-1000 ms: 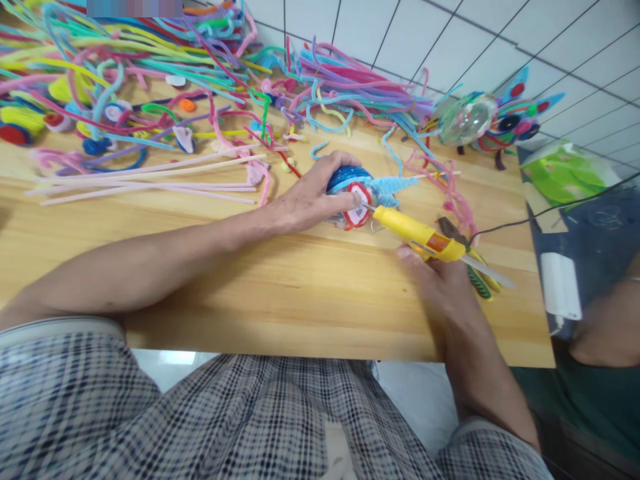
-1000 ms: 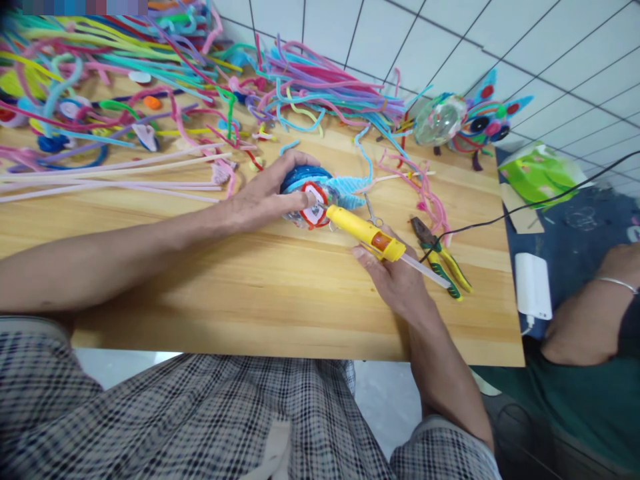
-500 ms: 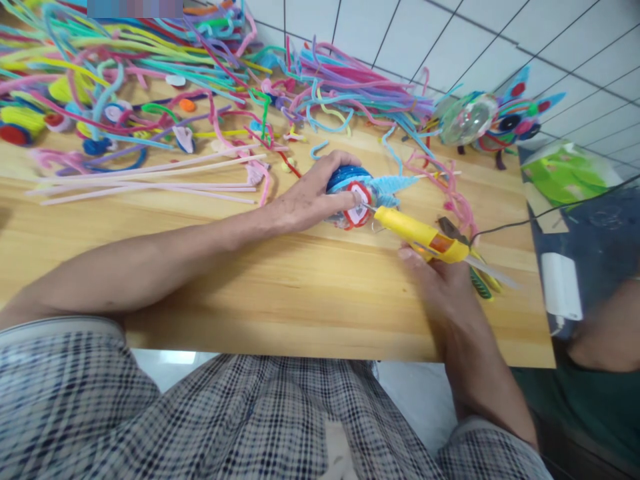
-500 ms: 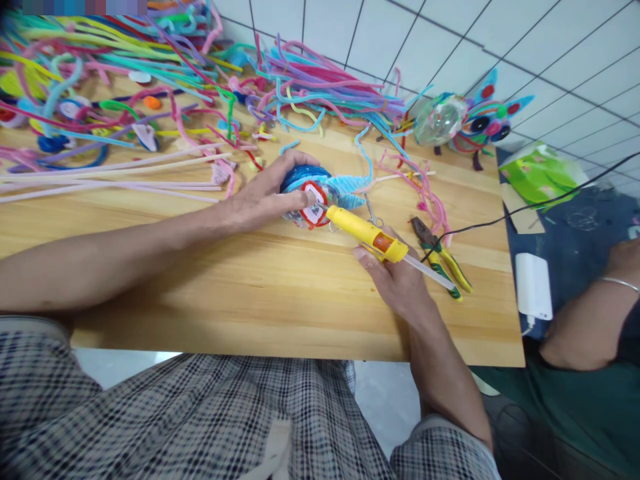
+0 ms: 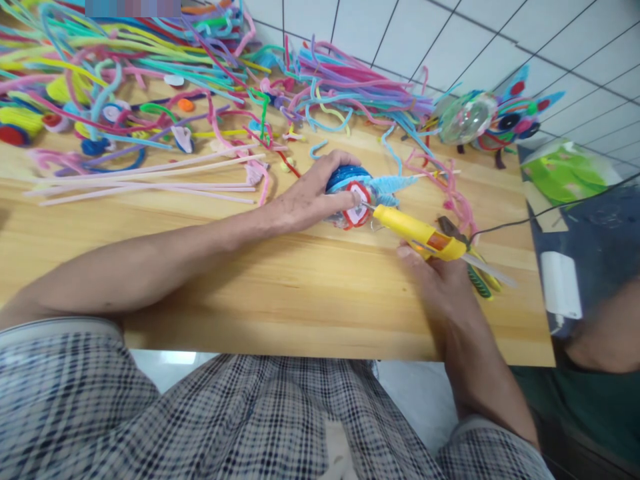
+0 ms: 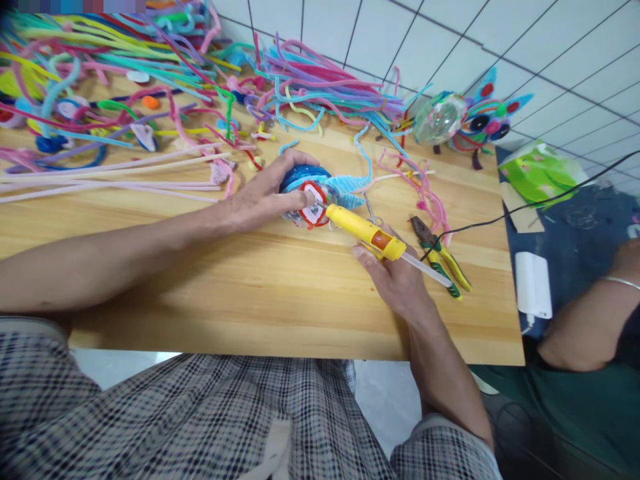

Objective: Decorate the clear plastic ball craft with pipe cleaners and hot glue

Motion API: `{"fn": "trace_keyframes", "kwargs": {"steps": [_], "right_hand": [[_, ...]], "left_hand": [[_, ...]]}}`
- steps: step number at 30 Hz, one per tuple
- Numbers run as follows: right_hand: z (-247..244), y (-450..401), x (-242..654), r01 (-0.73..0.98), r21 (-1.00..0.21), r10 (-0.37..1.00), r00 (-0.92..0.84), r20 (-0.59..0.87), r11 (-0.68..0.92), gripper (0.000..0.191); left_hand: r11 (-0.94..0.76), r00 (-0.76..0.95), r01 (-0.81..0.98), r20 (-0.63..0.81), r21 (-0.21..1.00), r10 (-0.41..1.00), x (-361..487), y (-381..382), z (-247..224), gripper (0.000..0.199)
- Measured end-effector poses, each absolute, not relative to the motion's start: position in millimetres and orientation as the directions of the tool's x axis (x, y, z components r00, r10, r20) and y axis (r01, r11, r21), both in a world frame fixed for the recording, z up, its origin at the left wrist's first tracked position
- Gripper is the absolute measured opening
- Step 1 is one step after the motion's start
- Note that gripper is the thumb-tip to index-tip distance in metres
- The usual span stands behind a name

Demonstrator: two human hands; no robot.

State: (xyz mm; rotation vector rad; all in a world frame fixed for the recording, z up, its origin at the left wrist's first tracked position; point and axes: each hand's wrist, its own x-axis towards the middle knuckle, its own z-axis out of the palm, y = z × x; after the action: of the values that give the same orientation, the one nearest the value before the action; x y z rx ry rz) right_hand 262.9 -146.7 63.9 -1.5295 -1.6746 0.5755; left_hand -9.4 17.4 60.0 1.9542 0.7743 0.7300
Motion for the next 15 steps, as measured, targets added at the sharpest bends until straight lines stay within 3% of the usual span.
{"fn": "trace_keyframes", "kwargs": {"steps": [10, 15], "right_hand": [[68.2, -149.5, 260.4, 0.634, -0.760, 0.969, 0.069, 0.239, 0.142, 0.017], [63.3, -149.0, 265.1, 0.661, -0.733, 0.976, 0.006, 0.218, 0.160, 0.022]], "left_hand": [[-0.410, 0.634, 0.232, 0.182, 0.882, 0.752, -9.0, 18.4, 59.6, 0.058], [-0.407, 0.629, 0.228, 0.185, 0.884, 0.755, -9.6, 18.1, 59.3, 0.060]]}}
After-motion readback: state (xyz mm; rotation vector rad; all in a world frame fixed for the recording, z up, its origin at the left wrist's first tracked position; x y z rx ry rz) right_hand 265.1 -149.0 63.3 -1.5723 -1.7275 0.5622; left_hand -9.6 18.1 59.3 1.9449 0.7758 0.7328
